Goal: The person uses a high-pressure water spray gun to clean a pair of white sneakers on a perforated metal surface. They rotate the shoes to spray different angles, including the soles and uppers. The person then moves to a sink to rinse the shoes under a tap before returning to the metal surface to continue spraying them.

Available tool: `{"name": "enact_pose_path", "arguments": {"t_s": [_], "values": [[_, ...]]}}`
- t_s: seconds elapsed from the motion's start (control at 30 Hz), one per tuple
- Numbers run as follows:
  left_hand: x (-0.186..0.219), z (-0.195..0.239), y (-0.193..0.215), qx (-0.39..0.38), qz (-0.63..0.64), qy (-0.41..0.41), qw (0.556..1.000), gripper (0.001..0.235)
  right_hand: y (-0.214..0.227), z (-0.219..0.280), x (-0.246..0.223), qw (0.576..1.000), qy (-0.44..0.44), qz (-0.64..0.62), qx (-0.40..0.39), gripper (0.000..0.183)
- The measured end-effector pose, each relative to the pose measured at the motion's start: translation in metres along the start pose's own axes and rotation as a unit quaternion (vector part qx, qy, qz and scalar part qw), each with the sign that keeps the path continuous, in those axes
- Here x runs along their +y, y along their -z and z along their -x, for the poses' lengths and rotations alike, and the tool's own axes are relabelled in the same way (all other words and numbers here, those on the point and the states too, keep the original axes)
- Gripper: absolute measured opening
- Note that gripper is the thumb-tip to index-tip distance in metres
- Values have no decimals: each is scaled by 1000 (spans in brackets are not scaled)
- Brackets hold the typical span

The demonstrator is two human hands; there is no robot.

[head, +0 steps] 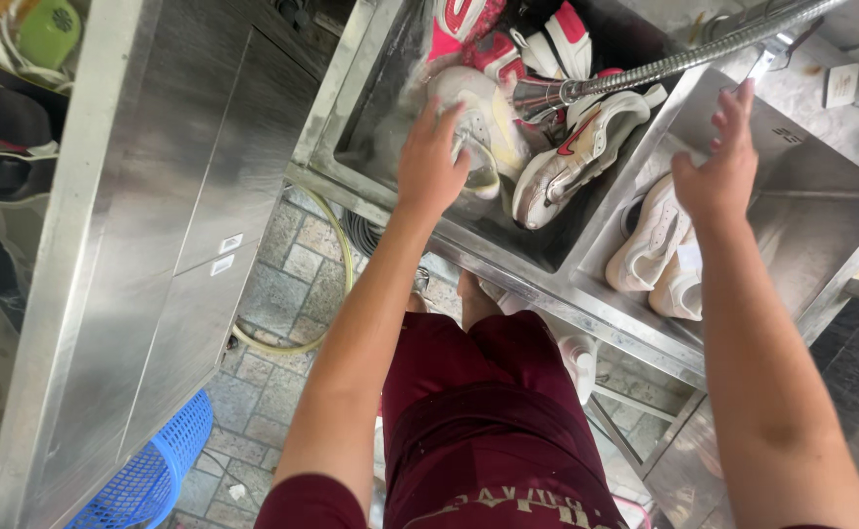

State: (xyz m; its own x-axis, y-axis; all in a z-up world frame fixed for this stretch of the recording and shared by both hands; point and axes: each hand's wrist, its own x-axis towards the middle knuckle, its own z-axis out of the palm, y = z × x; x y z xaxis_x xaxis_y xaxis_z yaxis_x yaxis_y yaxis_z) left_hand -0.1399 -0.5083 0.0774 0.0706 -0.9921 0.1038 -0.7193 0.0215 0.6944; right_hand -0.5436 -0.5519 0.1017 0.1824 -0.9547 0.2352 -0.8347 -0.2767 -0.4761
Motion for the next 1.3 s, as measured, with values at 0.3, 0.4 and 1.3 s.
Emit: {"name": "enact_pose_path", "arguments": {"t_s": [0.3, 0.4, 1.3], "values": [[25, 134, 94, 54, 159, 0, 986, 18, 12, 164, -15, 939, -328, -5, -102, 38], [-3, 187, 93, 8, 129, 63, 990, 20, 18, 228, 15, 919, -369, 64, -123, 41], [-11, 411, 29, -262, -7, 423, 868, 33, 138, 189, 5, 996, -14, -88, 13, 25]]}}
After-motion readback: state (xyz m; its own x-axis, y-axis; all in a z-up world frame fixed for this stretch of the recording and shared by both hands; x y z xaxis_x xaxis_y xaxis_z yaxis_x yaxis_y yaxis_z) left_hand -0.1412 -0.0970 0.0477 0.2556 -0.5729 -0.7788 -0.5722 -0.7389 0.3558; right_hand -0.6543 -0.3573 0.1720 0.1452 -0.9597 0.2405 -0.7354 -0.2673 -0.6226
